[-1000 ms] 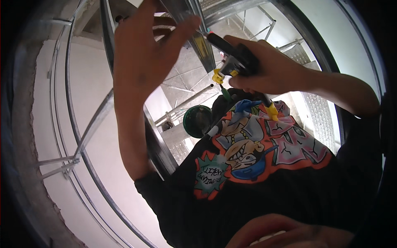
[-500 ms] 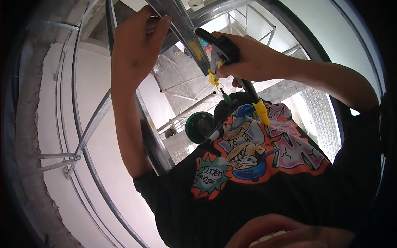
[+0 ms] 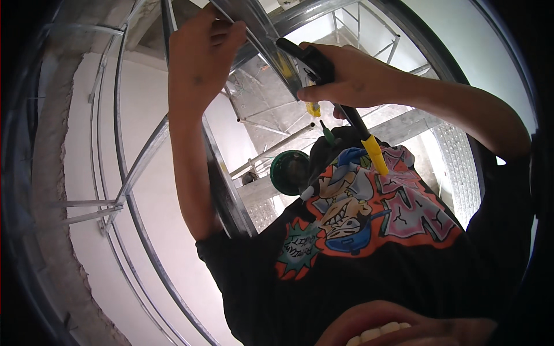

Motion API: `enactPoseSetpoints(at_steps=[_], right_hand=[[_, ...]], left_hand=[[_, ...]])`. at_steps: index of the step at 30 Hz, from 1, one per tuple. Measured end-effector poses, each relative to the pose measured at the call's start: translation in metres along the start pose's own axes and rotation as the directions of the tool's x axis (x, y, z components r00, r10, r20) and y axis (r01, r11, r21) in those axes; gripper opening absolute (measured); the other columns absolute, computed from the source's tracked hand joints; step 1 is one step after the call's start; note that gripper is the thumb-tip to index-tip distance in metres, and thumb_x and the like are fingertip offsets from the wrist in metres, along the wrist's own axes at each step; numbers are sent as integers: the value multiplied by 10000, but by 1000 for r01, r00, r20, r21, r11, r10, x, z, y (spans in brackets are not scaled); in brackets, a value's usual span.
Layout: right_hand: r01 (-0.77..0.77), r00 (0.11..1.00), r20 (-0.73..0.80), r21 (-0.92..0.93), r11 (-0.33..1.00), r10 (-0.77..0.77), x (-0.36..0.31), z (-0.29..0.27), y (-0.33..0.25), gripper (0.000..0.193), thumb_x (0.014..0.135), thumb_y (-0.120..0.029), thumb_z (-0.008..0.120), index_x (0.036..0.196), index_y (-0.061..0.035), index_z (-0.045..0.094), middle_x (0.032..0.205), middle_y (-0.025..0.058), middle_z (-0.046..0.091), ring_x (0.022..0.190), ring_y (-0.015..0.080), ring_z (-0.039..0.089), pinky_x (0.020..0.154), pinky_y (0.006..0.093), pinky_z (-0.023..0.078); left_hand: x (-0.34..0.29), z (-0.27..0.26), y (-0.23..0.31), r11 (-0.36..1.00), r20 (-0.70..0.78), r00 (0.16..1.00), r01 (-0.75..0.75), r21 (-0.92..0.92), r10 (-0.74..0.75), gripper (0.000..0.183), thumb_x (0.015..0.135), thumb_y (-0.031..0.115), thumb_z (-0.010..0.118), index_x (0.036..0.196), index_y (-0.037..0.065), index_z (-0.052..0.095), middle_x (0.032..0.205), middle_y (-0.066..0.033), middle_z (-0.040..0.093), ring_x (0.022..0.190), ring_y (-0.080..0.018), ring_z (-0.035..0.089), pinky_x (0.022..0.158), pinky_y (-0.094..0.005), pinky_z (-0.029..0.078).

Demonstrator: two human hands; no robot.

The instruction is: The person uses a drill and a clamp to assemble a metal scaffolding structure. They secure metal bars together and adjust the position of the scaffolding components.

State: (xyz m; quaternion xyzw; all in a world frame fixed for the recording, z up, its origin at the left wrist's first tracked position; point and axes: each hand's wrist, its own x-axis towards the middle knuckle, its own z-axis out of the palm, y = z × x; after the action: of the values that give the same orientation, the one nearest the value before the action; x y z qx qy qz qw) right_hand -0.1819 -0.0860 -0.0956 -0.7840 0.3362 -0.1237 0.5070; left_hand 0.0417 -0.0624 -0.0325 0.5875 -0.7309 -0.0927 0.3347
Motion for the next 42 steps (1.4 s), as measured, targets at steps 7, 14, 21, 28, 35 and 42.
enactPoseSetpoints(at_steps=[7, 14, 21, 28, 35, 42], right_hand=[[27, 1000, -11, -38, 999, -27, 1, -2, 1, 508, 885, -235, 660, 1283, -7, 442, 848, 162, 651, 527, 169, 647, 497, 293, 559], [8, 1000, -16, -73, 997, -9, 0, 1, 4, 517, 881, -235, 656, 1293, -10, 439, 846, 164, 654, 513, 174, 645, 499, 292, 562], [34, 999, -30, -109, 993, -38, -2, 1, 1, 523, 881, -249, 650, 1293, -4, 443, 852, 163, 663, 521, 173, 649, 515, 279, 568], [81, 996, -31, -109, 991, -85, -1, 1, 0, 503, 881, -260, 653, 1262, 7, 462, 811, 144, 662, 526, 166, 649, 500, 283, 560], [19, 999, -35, -167, 986, -25, 5, 3, -21, 432, 882, -411, 649, 1042, -17, 573, 683, 75, 623, 526, 140, 598, 475, 283, 490], [-59, 996, -74, -185, 981, 46, 5, -1, -31, 515, 861, -549, 625, 955, -44, 580, 595, 12, 515, 556, 129, 587, 505, 296, 475]], left_hand=[[-1, 2, 9, 993, -39, 999, 18, 117, -14, 279, 900, 212, 666, 1056, -18, 639, 933, -155, 716, 858, -183, 695, 801, -296, 532], [-1, 5, 9, 1000, -15, 1000, -14, -13, 13, 253, 894, 155, 655, 1061, -33, 625, 918, -150, 715, 833, -200, 695, 780, -305, 537], [-2, 0, 13, 1000, 7, 1000, 5, 31, -5, 223, 904, 144, 644, 1041, -31, 630, 890, -143, 716, 819, -188, 694, 768, -293, 533], [-2, 0, 4, 999, 22, 1000, -21, 47, 20, 250, 908, 188, 656, 1031, -28, 636, 889, -149, 721, 815, -177, 700, 766, -281, 518], [0, -9, -3, 993, 30, 999, -44, 114, 41, 269, 903, 221, 662, 1014, -22, 636, 885, -133, 720, 790, -177, 692, 745, -286, 514], [2, -1, 3, 985, -24, 999, -38, -168, 34, 148, 909, 48, 605, 1017, -54, 613, 875, -135, 699, 817, -181, 681, 744, -302, 547]])
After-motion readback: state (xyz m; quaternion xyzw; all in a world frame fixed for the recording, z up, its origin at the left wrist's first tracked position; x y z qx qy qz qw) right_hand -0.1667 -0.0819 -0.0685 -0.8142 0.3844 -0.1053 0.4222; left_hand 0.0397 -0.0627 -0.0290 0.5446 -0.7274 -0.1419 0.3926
